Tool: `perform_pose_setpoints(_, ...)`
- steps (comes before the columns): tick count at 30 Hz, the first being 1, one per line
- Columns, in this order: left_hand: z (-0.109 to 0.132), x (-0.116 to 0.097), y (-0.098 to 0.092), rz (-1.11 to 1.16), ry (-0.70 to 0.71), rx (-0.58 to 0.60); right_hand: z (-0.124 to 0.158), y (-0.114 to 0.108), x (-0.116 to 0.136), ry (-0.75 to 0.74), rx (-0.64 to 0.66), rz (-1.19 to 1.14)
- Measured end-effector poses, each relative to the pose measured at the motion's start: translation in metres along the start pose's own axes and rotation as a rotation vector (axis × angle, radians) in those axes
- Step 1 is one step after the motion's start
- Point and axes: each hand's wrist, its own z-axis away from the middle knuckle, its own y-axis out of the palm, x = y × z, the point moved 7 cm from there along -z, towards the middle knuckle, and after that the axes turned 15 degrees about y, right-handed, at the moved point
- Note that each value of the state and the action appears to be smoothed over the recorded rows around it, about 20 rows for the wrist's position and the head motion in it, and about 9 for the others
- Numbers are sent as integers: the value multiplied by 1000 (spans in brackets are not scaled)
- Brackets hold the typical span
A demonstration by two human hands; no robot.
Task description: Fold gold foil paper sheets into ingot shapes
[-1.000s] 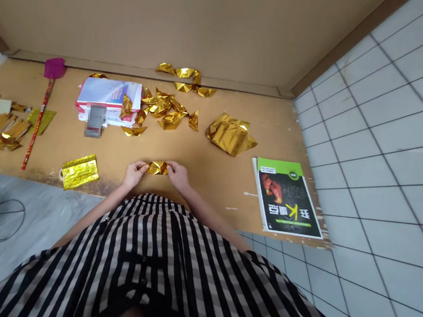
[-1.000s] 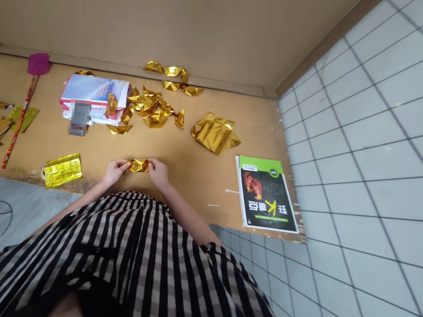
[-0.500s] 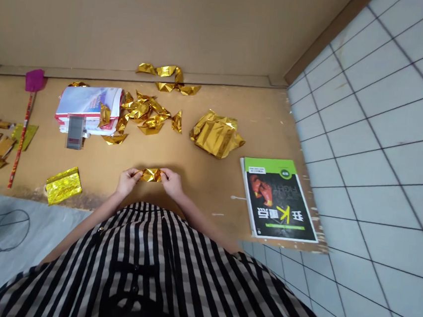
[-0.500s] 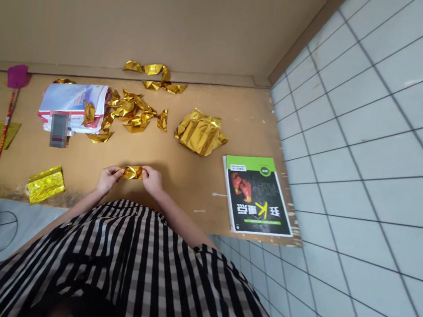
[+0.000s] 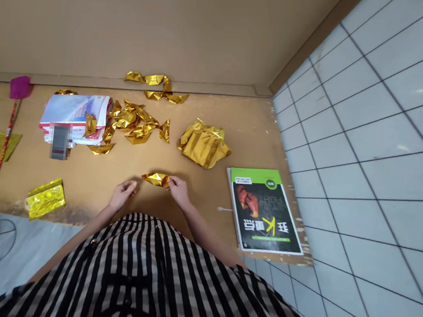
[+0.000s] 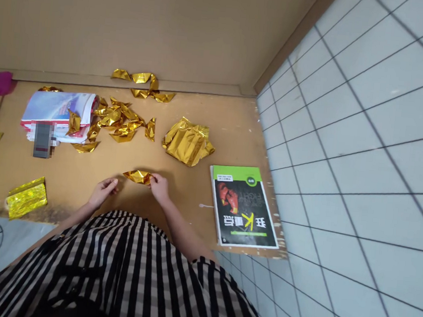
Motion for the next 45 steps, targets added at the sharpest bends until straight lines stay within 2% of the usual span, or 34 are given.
perform_pose_setpoints(3, -1, 3, 4, -23, -22, 16, -1, 5, 6, -15, 16, 13)
perform_pose_setpoints(6, -2, 8, 5, -55, -42, 17, -5, 20, 23, -39, 27, 12)
perform_pose_setpoints(10, 0, 15, 1, -59, -74, 3, -21, 56, 67, -98, 49, 16)
perform_pose_setpoints(12, 1, 17, -3, -59, -82, -18, -26, 75, 98, -192, 97, 25)
perform_pose_setpoints(14, 1, 18, -6, -66, -80, -36, -30, 86, 121, -283, 114, 107)
perform_pose_setpoints(15, 1, 17, -8, -69, -78, -43, -31, 85, 127, -297, 77, 188)
perform_pose_setpoints(18, 2, 18, -10, -69, -88, -54, -35, 58, 130, -350, -147, 460)
perform_pose_setpoints(20, 4, 20, -10, -63, -104, -49, -38, 29, 117, -355, -225, 504)
perform_pose_setpoints(23, 6, 24, -9, -54, -133, -34, -44, -16, 93, -386, -422, 712)
perform_pose_setpoints(27, 6, 28, -7, -30, -163, -35, -54, -54, 67, -394, -586, 881)
perform_pose_setpoints(29, 5, 29, -6, -22, -178, -27, -61, -63, 60, -366, -612, 945)
perform_pose_setpoints(33, 2, 33, -7, -2, -202, -3, -70, -68, 53, -296, -586, 1022)
perform_pose_setpoints(38, 2, 38, -9, 22, -242, 31, -71, -68, 55, -303, -590, 1012)
perform_pose_setpoints(45, 4, 38, -6, 79, -236, 21, -73, -71, 53, -282, -551, 990)
